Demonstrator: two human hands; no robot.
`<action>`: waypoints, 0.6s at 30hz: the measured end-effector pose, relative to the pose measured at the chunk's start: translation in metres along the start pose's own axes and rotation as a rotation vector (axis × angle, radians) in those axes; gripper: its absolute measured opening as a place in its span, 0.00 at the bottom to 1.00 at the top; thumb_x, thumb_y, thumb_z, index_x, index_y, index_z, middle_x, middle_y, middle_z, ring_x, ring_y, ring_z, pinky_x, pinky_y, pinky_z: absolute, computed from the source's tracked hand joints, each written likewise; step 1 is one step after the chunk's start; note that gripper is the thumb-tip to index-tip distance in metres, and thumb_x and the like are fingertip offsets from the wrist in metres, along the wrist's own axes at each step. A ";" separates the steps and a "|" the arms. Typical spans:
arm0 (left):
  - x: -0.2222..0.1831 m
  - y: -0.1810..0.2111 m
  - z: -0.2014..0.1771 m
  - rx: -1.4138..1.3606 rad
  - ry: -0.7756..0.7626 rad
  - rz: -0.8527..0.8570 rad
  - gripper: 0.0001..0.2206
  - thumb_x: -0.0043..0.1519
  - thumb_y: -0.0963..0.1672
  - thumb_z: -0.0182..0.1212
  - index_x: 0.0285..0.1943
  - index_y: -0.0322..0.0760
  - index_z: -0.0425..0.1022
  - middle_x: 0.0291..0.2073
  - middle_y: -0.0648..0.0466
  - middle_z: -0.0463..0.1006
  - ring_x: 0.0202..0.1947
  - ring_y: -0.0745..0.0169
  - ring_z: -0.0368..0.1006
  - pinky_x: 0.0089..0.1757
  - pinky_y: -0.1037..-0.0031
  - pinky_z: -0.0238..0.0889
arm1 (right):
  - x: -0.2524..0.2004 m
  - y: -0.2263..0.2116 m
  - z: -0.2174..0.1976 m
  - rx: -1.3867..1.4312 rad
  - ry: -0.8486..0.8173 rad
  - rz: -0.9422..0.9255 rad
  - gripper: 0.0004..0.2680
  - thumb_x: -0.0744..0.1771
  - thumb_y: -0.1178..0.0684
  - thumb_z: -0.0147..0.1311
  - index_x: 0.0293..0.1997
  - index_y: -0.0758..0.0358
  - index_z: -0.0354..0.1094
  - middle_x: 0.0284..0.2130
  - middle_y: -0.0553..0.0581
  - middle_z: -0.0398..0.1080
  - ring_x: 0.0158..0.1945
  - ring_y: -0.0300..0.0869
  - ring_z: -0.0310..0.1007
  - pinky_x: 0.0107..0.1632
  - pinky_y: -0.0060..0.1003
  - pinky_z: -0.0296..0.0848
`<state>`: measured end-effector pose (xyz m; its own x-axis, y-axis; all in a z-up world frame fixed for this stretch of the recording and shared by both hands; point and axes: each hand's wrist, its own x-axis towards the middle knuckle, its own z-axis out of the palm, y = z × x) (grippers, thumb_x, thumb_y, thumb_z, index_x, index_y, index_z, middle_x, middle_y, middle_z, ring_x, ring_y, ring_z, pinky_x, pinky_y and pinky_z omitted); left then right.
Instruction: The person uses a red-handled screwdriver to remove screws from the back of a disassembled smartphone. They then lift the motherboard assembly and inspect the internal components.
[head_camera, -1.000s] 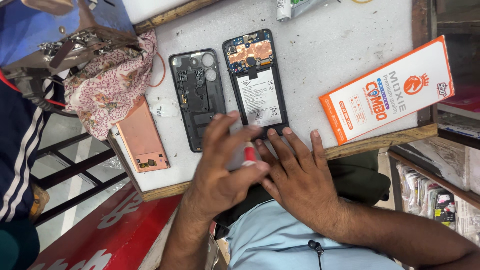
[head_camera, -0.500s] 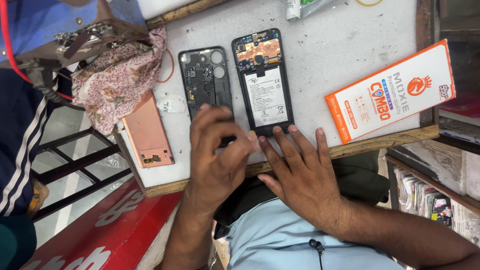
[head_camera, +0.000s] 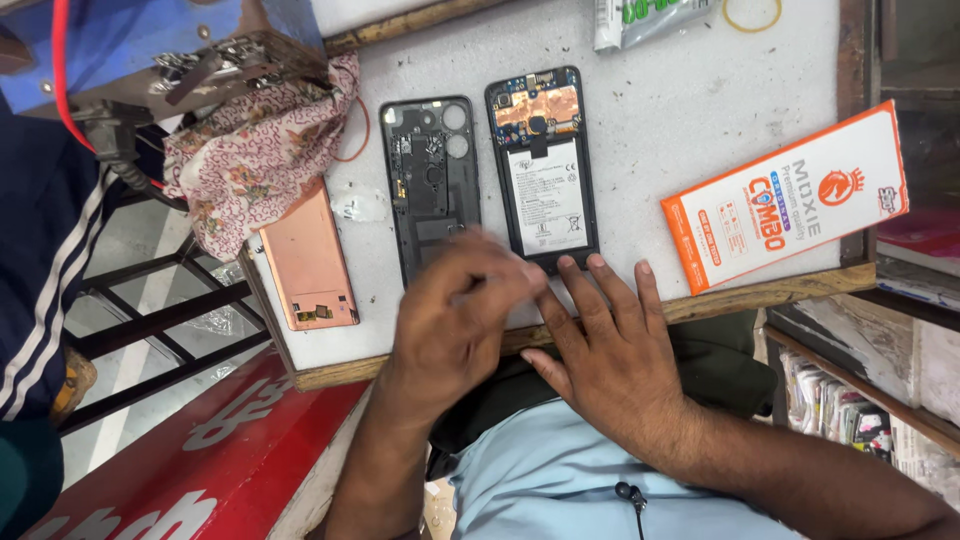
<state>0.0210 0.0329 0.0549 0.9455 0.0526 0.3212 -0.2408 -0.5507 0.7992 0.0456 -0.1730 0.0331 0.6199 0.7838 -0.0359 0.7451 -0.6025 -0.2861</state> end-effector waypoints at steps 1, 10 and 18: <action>0.000 -0.001 0.000 -0.063 -0.074 0.025 0.19 0.63 0.34 0.65 0.59 0.45 0.72 0.54 0.49 0.78 0.64 0.42 0.69 0.65 0.49 0.61 | 0.001 0.000 -0.001 -0.002 -0.003 0.005 0.26 0.64 0.36 0.59 0.65 0.61 0.63 0.65 0.66 0.56 0.71 0.59 0.51 0.70 0.70 0.48; 0.004 -0.003 0.000 -0.009 0.011 0.043 0.20 0.60 0.37 0.64 0.58 0.47 0.65 0.54 0.45 0.75 0.63 0.39 0.67 0.66 0.43 0.55 | 0.005 -0.003 -0.005 0.018 -0.005 -0.002 0.28 0.63 0.38 0.60 0.66 0.63 0.60 0.65 0.69 0.55 0.69 0.63 0.52 0.69 0.68 0.53; 0.002 0.000 -0.002 0.075 -0.031 0.114 0.20 0.56 0.36 0.68 0.55 0.45 0.70 0.49 0.46 0.77 0.56 0.38 0.72 0.61 0.46 0.62 | 0.005 -0.004 0.000 0.083 0.022 0.002 0.28 0.63 0.39 0.62 0.65 0.66 0.61 0.65 0.73 0.52 0.71 0.67 0.48 0.67 0.68 0.57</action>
<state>0.0222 0.0346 0.0565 0.9197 -0.0385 0.3908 -0.3307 -0.6124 0.7180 0.0458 -0.1660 0.0346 0.6274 0.7785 -0.0161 0.7214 -0.5890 -0.3643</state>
